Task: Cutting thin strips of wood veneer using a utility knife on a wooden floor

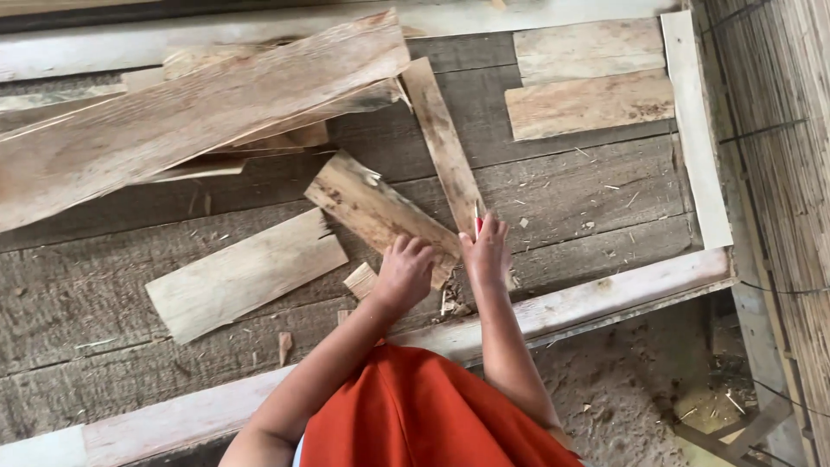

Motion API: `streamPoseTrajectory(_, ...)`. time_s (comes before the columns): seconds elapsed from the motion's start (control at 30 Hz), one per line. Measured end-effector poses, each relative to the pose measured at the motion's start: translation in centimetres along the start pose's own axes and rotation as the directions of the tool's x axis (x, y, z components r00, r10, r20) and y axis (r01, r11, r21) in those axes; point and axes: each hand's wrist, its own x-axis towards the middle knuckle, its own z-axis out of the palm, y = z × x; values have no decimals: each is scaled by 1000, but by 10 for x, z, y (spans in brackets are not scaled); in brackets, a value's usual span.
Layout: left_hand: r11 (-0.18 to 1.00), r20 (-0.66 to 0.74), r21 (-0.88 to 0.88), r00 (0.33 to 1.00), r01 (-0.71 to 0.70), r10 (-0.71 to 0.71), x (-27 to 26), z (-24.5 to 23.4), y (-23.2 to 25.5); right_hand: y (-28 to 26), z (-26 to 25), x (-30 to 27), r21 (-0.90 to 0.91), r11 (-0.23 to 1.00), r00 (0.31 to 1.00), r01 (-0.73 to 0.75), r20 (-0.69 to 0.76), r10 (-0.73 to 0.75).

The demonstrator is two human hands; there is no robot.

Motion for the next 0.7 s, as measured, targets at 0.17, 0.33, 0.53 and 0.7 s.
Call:
streamPoseTrajectory(0.17, 992, 184, 119, 981, 45, -67, 19, -8, 34, -1, -35, 17, 12, 986, 971, -169, 174, 165)
streamPoseTrajectory(0.33, 992, 44, 55, 992, 114, -116, 21, -9, 35, -21, -97, 1, 67, 988, 990, -136, 52, 133)
streamPoseTrajectory(0.53, 551, -87, -728, 742, 409, -665, 15, -76, 26, -94, -97, -68, 190, 963, 953, 193, 196, -230)
streamPoseTrajectory(0.7, 246, -149, -958, 479, 147, -865, -23, -136, -19, -134, -54, -130, 140, 966, 783, 219, 566, -259)
